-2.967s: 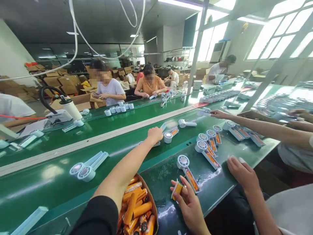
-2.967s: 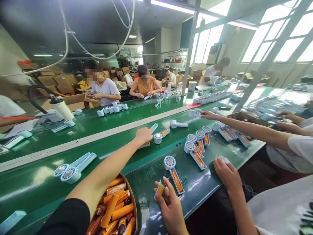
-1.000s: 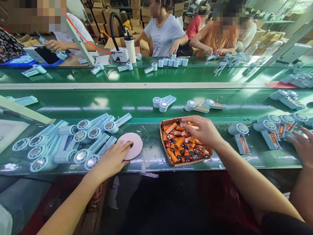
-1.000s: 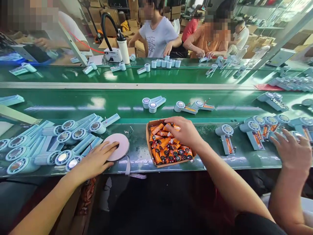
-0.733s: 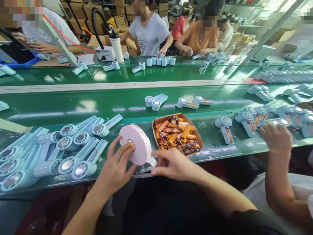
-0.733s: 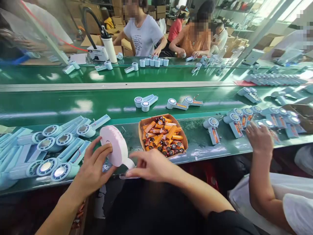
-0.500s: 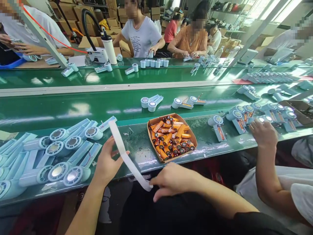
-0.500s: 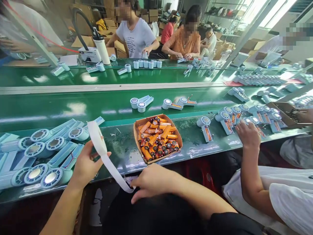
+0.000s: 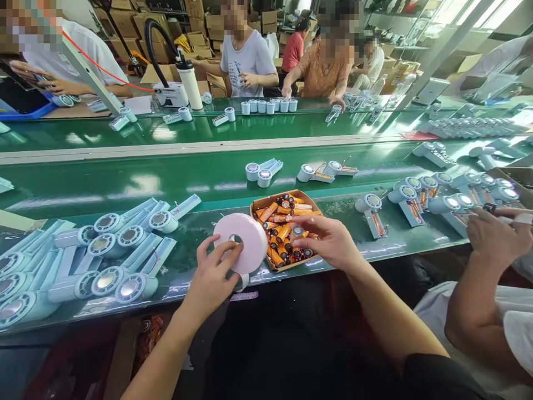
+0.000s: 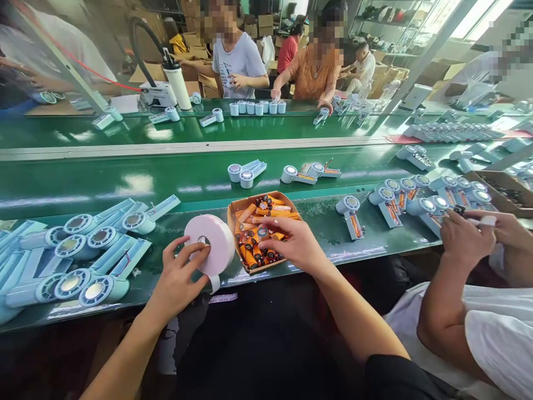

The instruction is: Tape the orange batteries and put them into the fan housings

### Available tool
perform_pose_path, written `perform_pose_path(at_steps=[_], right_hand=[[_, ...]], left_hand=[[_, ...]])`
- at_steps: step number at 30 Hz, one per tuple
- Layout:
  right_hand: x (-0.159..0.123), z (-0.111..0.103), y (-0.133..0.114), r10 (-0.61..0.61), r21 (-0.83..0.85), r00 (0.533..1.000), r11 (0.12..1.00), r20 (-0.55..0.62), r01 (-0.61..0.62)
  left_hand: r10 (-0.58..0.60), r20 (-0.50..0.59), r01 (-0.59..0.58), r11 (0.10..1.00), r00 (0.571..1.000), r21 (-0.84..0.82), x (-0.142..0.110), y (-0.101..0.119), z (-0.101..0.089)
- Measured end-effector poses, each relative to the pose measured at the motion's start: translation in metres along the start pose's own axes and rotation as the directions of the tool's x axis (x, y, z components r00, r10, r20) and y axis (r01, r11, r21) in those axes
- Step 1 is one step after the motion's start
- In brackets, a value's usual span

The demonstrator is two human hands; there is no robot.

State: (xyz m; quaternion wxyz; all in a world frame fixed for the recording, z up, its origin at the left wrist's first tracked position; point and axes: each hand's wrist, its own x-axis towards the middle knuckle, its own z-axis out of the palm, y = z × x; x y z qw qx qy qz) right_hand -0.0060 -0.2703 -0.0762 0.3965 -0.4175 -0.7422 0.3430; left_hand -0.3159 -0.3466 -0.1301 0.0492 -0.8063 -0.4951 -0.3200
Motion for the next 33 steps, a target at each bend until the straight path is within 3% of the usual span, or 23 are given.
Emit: perform_pose_path(at_steps=[4, 8, 11, 14, 18, 21, 24, 26, 28, 30, 31, 32, 33], right_hand=[[-0.006, 0.025, -0.015, 0.158, 0.285, 0.987, 0.946, 0.015, -0.156], [-0.001, 0.036, -0.017, 0.193, 0.233, 0.981, 0.956, -0.037, -0.179], [-0.002, 0.038, -0.015, 0.192, 0.194, 0.981, 0.962, 0.034, -0.194], [-0.004, 0.035, -0.010, 0.238, 0.292, 0.963, 0.919, 0.128, -0.266], [-0.006, 0.042, -0.006, 0.304, 0.490, 0.944, 0.809, 0.124, -0.325], [-0.008, 0.066, -0.010, 0.343, 0.695, 0.938, 0.686, -0.048, -0.215], [-0.006, 0.078, -0.010, 0.407, 0.798, 0.874, 0.601, -0.265, -0.038], [0.002, 0.056, -0.003, 0.419, 0.813, 0.852, 0.582, -0.314, 0.014], [0.012, 0.006, 0.010, 0.399, 0.783, 0.803, 0.608, -0.442, 0.129], [0.016, -0.055, 0.023, 0.348, 0.660, 0.627, 0.653, -0.696, 0.370], [0.015, -0.081, 0.029, 0.325, 0.601, 0.556, 0.671, -0.765, 0.434], [0.011, -0.101, 0.033, 0.311, 0.574, 0.532, 0.684, -0.788, 0.451], [0.005, -0.114, 0.037, 0.305, 0.574, 0.545, 0.694, -0.781, 0.435]], left_hand=[[0.085, 0.029, -0.088, 0.992, 0.996, 0.092, 0.009, 0.014, -0.007], [0.144, 0.039, -0.149, 0.974, 0.989, 0.173, 0.016, 0.019, -0.011], [0.163, 0.041, -0.168, 0.957, 0.986, 0.236, 0.022, 0.019, -0.015], [0.176, 0.049, -0.182, 0.948, 0.983, 0.262, 0.026, 0.014, -0.020], [0.204, 0.044, -0.208, 0.936, 0.978, 0.284, 0.032, 0.009, -0.022], [0.173, -0.039, -0.153, 0.939, 0.984, 0.307, 0.038, 0.019, -0.016], [0.100, -0.088, -0.077, 0.969, 0.991, 0.236, 0.034, 0.039, -0.004], [0.057, -0.025, -0.054, 0.992, 0.998, 0.116, 0.019, 0.045, 0.002], [0.012, 0.105, -0.015, 1.000, 0.994, 0.027, -0.007, 0.033, 0.005], [-0.082, 0.207, 0.074, 0.996, 0.975, 0.049, -0.031, 0.001, 0.004], [-0.146, 0.217, 0.131, 0.988, 0.965, 0.083, -0.038, -0.019, 0.003], [-0.204, 0.213, 0.185, 0.977, 0.956, 0.103, -0.038, -0.038, 0.002], [-0.240, 0.197, 0.223, 0.969, 0.951, 0.104, -0.030, -0.054, 0.003]])
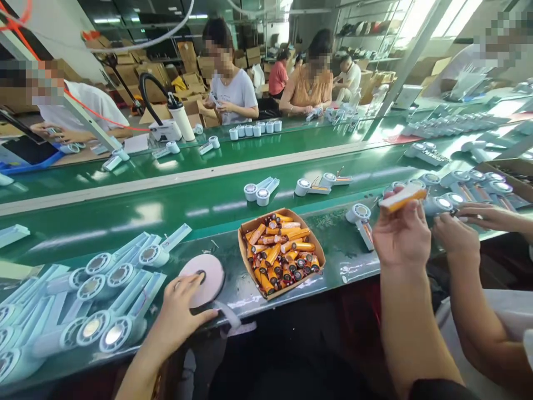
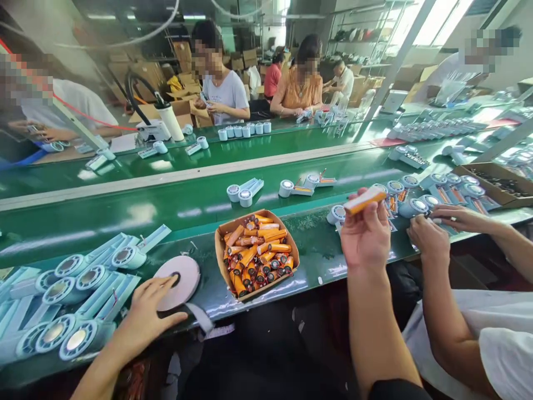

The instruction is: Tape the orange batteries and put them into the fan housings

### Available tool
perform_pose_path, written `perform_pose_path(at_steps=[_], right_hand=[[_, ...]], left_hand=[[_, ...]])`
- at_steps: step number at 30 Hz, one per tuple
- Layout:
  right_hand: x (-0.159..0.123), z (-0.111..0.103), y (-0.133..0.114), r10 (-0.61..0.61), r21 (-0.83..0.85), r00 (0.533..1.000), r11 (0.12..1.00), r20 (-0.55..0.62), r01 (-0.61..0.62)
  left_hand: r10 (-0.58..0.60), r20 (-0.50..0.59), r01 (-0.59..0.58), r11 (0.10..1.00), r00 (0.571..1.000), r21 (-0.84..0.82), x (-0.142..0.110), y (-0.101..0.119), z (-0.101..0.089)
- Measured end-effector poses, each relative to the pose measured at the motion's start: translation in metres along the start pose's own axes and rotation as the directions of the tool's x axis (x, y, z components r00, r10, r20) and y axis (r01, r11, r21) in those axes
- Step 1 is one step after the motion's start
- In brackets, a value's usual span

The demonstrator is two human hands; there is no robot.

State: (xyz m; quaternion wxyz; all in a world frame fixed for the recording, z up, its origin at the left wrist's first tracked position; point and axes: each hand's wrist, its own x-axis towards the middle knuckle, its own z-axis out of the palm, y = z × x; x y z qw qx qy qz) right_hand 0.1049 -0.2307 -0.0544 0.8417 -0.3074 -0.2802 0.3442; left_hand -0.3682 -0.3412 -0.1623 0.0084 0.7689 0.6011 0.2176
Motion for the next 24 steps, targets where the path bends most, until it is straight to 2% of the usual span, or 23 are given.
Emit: perform_pose_path(at_steps=[1, 3, 4, 6, 8, 9, 11, 14, 16, 18, 21, 24], right_hand=[[0.000, -0.008, -0.004, 0.040, -0.029, 0.999, 0.999, 0.035, -0.039], [-0.016, -0.018, -0.003, 0.186, -0.103, 0.975, 0.979, 0.119, -0.174], [-0.028, -0.020, 0.000, 0.266, -0.138, 0.953, 0.959, 0.149, -0.246], [-0.050, -0.023, 0.006, 0.399, -0.193, 0.901, 0.910, 0.171, -0.366], [-0.063, -0.028, 0.005, 0.472, -0.233, 0.866, 0.872, 0.167, -0.430], [-0.066, -0.032, 0.000, 0.489, -0.259, 0.857, 0.859, 0.161, -0.442], [-0.065, -0.045, -0.015, 0.502, -0.313, 0.855, 0.840, 0.133, -0.444], [-0.059, -0.071, -0.044, 0.491, -0.349, 0.870, 0.825, 0.052, -0.445], [-0.056, -0.086, -0.058, 0.502, -0.355, 0.865, 0.812, 0.017, -0.464], [-0.052, -0.090, -0.062, 0.513, -0.378, 0.859, 0.796, 0.005, -0.473], [-0.039, -0.072, -0.042, 0.477, -0.437, 0.878, 0.798, 0.039, -0.415], [-0.014, -0.032, 0.007, 0.368, -0.514, 0.907, 0.829, 0.205, -0.220]], left_hand=[[-0.019, -0.017, 0.019, 1.000, 1.000, -0.022, 0.019, -0.006, 0.000], [-0.004, -0.023, 0.002, 0.998, 1.000, -0.068, 0.077, 0.008, 0.003], [0.015, -0.005, -0.015, 0.997, 1.000, -0.075, 0.113, 0.025, 0.007], [0.016, 0.165, -0.020, 1.000, 0.986, 0.023, 0.190, 0.071, 0.020], [0.019, 0.208, -0.031, 0.998, 0.978, 0.057, 0.258, 0.113, 0.039], [0.020, 0.238, -0.038, 0.997, 0.971, 0.073, 0.285, 0.129, 0.049], [0.037, 0.294, -0.068, 0.993, 0.955, 0.096, 0.324, 0.146, 0.067], [0.099, 0.385, -0.146, 0.985, 0.917, 0.095, 0.347, 0.149, 0.086], [0.167, 0.454, -0.217, 0.974, 0.875, 0.060, 0.351, 0.143, 0.093], [0.238, 0.518, -0.287, 0.958, 0.822, 0.015, 0.352, 0.136, 0.099], [0.319, 0.581, -0.361, 0.931, 0.748, -0.047, 0.357, 0.122, 0.104], [0.360, 0.607, -0.384, 0.918, 0.709, -0.096, 0.363, 0.113, 0.106]])
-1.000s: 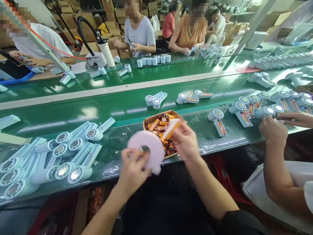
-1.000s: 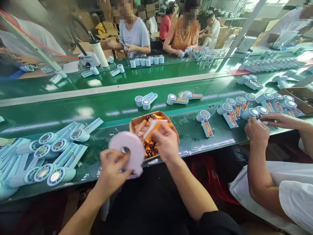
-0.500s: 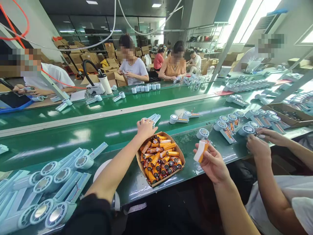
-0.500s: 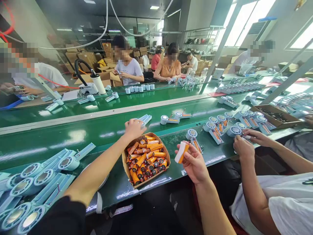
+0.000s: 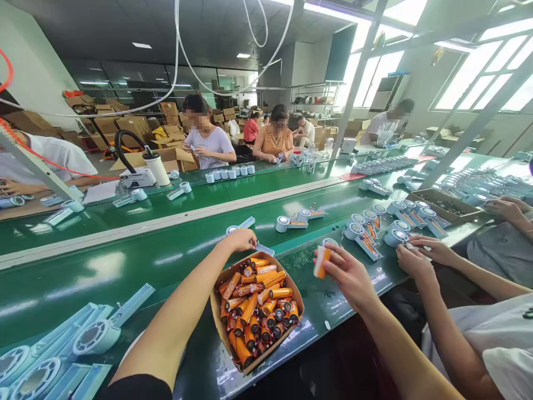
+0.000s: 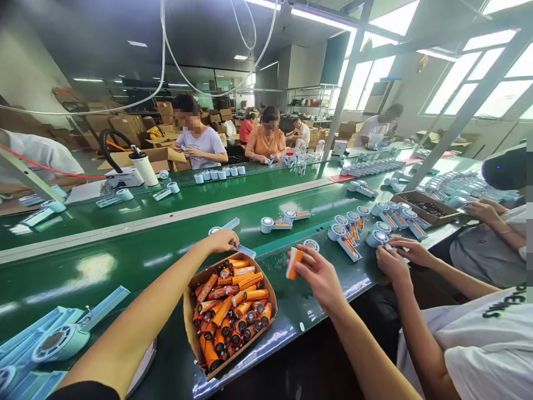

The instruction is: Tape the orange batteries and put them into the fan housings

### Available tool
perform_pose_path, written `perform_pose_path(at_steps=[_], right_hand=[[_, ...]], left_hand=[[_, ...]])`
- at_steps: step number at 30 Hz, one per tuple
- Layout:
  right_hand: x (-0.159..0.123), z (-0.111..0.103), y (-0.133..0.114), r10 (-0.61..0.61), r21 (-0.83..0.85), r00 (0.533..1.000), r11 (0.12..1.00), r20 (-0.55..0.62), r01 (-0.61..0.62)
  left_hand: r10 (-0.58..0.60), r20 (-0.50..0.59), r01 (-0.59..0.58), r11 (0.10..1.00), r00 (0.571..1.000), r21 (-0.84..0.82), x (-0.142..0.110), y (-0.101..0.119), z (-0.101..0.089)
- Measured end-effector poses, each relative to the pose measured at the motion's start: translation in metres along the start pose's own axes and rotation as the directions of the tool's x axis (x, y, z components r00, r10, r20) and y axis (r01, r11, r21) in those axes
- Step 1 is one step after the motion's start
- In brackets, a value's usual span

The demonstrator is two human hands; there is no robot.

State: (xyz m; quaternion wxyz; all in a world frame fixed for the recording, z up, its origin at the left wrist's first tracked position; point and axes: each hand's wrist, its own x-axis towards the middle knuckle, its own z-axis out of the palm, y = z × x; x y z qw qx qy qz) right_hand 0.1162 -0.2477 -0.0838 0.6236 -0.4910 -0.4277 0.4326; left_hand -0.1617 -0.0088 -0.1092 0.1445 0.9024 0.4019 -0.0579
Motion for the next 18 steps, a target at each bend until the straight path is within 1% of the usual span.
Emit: perform_pose_path(at_steps=[1, 2, 3, 5, 7, 9, 13, 16, 18], right_hand=[[0.019, 0.017, 0.006, -0.078, -0.078, 0.996, 0.994, 0.045, 0.081], [0.039, 0.033, 0.013, -0.142, -0.186, 0.985, 0.969, 0.102, 0.160], [0.058, 0.049, 0.019, -0.187, -0.314, 0.968, 0.921, 0.169, 0.232], [0.090, 0.074, 0.030, -0.201, -0.490, 0.936, 0.809, 0.288, 0.324], [0.112, 0.090, 0.038, -0.168, -0.573, 0.917, 0.735, 0.363, 0.362], [0.123, 0.096, 0.043, -0.116, -0.639, 0.899, 0.666, 0.422, 0.385], [0.128, 0.097, 0.047, 0.020, -0.769, 0.853, 0.445, 0.521, 0.459], [0.128, 0.103, 0.050, 0.103, -0.807, 0.821, 0.291, 0.561, 0.514], [0.129, 0.108, 0.052, 0.150, -0.816, 0.807, 0.213, 0.571, 0.538]], left_hand=[[0.005, 0.004, -0.005, 1.000, 1.000, -0.008, 0.002, -0.002, 0.000], [0.004, 0.004, -0.004, 1.000, 1.000, -0.015, 0.003, -0.003, -0.001], [-0.001, 0.002, 0.001, 1.000, 1.000, -0.021, 0.006, -0.003, -0.001], [-0.017, -0.008, 0.016, 0.999, 1.000, -0.028, 0.012, -0.001, 0.000], [-0.038, -0.016, 0.037, 0.999, 0.999, -0.029, 0.018, 0.004, 0.001], [-0.060, -0.022, 0.059, 0.998, 0.998, -0.031, 0.025, 0.008, 0.003], [-0.079, -0.040, 0.077, 0.995, 0.996, -0.061, 0.032, 0.013, 0.006], [-0.085, -0.055, 0.080, 0.993, 0.995, -0.093, 0.033, 0.012, 0.007], [-0.086, -0.062, 0.079, 0.991, 0.994, -0.112, 0.033, 0.012, 0.007]])
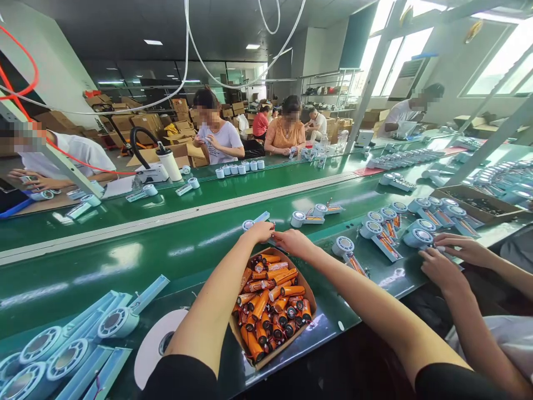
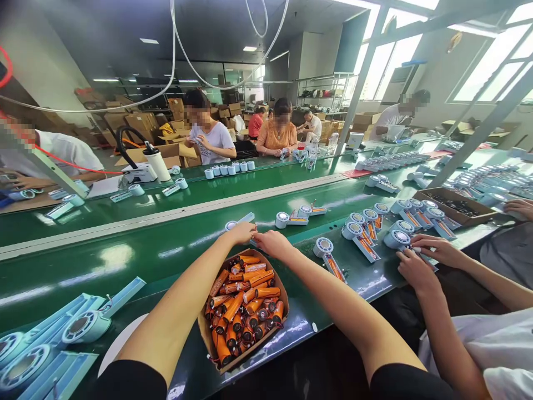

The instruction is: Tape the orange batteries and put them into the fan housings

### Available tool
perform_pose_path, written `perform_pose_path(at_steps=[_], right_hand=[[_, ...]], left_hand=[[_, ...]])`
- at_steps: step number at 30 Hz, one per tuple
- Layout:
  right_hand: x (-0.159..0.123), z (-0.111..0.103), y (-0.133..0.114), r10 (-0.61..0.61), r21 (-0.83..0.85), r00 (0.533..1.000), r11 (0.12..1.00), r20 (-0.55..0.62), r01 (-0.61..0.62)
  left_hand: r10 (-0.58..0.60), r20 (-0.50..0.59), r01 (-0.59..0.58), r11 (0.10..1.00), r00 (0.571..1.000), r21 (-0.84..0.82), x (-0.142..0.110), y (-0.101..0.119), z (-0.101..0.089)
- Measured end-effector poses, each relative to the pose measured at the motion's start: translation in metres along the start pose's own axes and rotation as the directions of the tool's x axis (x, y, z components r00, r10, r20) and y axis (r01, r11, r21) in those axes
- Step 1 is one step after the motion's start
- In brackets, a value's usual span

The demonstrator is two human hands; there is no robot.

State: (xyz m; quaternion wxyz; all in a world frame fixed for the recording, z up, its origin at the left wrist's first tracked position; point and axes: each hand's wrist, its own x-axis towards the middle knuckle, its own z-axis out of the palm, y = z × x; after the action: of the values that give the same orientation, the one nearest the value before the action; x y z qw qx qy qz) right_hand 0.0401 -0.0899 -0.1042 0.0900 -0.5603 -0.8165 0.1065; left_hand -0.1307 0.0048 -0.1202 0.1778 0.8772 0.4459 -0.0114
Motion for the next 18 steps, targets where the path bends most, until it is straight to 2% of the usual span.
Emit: perform_pose_path(at_steps=[4, 12, 18], right_hand=[[0.005, -0.002, 0.000, 0.003, -0.087, 0.999, 0.996, 0.037, 0.001], [-0.007, -0.013, 0.021, 0.012, -0.122, 1.000, 0.992, -0.009, -0.013], [-0.004, -0.007, 0.026, -0.077, -0.155, 0.995, 0.984, 0.059, 0.086]], left_hand=[[0.000, -0.013, 0.000, 1.000, 1.000, -0.030, 0.002, 0.003, -0.001], [-0.007, -0.056, 0.002, 0.996, 0.998, -0.087, 0.010, 0.010, 0.005], [-0.019, -0.061, 0.011, 0.992, 0.998, -0.129, 0.013, 0.016, 0.005]])
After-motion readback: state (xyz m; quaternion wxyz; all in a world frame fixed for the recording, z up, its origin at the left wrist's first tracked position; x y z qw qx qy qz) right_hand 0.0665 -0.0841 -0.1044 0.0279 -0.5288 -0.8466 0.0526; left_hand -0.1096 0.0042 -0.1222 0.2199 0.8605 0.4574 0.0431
